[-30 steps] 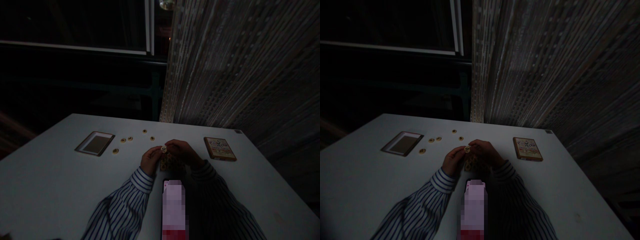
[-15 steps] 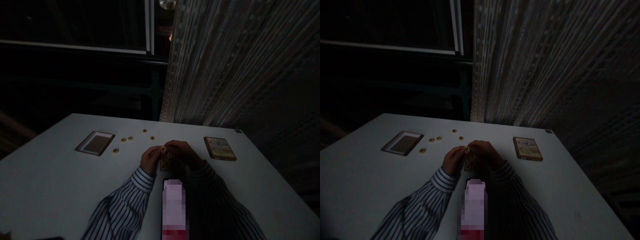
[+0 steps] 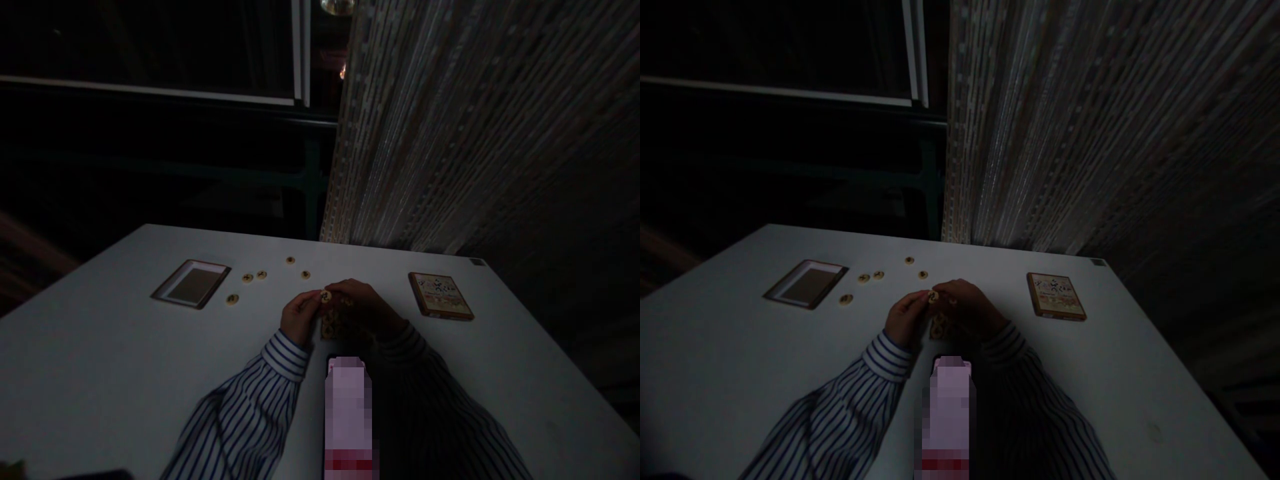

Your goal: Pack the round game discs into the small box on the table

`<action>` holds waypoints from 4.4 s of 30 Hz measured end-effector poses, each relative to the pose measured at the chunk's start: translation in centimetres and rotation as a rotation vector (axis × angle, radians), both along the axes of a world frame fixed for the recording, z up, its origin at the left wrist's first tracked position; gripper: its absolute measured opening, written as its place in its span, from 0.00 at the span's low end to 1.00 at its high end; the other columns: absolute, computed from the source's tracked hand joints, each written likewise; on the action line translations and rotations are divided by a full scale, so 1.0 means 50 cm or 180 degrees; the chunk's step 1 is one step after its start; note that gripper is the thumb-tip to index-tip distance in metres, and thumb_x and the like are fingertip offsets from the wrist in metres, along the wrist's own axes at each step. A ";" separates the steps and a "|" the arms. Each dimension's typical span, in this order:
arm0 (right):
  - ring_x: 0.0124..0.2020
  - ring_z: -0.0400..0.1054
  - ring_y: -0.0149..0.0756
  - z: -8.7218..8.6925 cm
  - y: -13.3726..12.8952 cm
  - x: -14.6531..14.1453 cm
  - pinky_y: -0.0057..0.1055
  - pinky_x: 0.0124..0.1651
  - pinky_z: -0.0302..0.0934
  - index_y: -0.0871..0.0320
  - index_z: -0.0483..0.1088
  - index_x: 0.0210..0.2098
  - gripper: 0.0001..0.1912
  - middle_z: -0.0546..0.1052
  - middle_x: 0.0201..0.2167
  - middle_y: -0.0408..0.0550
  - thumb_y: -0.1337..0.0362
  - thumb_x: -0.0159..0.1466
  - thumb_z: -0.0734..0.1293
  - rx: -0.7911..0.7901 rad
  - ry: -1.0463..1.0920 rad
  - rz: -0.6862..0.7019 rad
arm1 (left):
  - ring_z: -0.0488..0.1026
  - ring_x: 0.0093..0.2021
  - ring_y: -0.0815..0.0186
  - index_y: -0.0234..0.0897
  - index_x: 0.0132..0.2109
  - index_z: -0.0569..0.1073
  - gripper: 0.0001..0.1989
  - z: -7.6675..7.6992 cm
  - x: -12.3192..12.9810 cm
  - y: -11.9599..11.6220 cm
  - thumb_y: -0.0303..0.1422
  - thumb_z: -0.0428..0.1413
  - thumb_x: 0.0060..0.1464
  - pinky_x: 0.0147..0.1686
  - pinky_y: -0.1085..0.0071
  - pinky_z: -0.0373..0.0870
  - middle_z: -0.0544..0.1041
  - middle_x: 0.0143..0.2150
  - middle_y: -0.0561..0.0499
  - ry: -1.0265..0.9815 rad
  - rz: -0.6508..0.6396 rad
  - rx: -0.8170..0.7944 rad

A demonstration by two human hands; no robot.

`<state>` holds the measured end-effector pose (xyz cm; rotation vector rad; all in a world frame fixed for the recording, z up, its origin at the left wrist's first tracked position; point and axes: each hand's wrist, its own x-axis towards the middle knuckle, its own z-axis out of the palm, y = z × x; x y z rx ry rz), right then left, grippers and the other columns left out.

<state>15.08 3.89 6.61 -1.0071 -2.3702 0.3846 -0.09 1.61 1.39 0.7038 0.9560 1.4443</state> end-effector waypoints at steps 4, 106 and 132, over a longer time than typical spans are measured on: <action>0.40 0.68 0.36 -0.012 0.007 -0.002 0.33 0.44 0.61 0.59 0.69 0.44 0.14 0.76 0.39 0.51 0.62 0.59 0.65 0.0145 -0.0035 0.0010 | 0.74 0.32 0.65 0.35 0.32 0.77 0.14 0.000 -0.002 0.000 0.37 0.64 0.35 0.37 0.67 0.71 0.79 0.30 0.49 0.0112 0.0028 0.0075; 0.42 0.67 0.42 -0.003 0.011 0.022 0.37 0.41 0.54 0.56 0.72 0.38 0.12 0.75 0.39 0.52 0.62 0.62 0.58 -0.0096 -0.2520 -0.0262 | 0.72 0.22 0.69 0.32 0.29 0.74 0.15 -0.025 -0.017 0.022 0.39 0.63 0.33 0.25 0.73 0.67 0.76 0.23 0.50 0.0581 0.0441 -0.0152; 0.46 0.66 0.39 0.029 0.000 0.064 0.35 0.49 0.57 0.63 0.68 0.47 0.18 0.74 0.44 0.54 0.64 0.63 0.55 0.0045 -0.1177 -0.1080 | 0.72 0.31 0.65 0.34 0.31 0.76 0.13 -0.052 -0.030 0.029 0.39 0.59 0.39 0.34 0.69 0.69 0.77 0.28 0.48 0.1545 0.0418 0.0197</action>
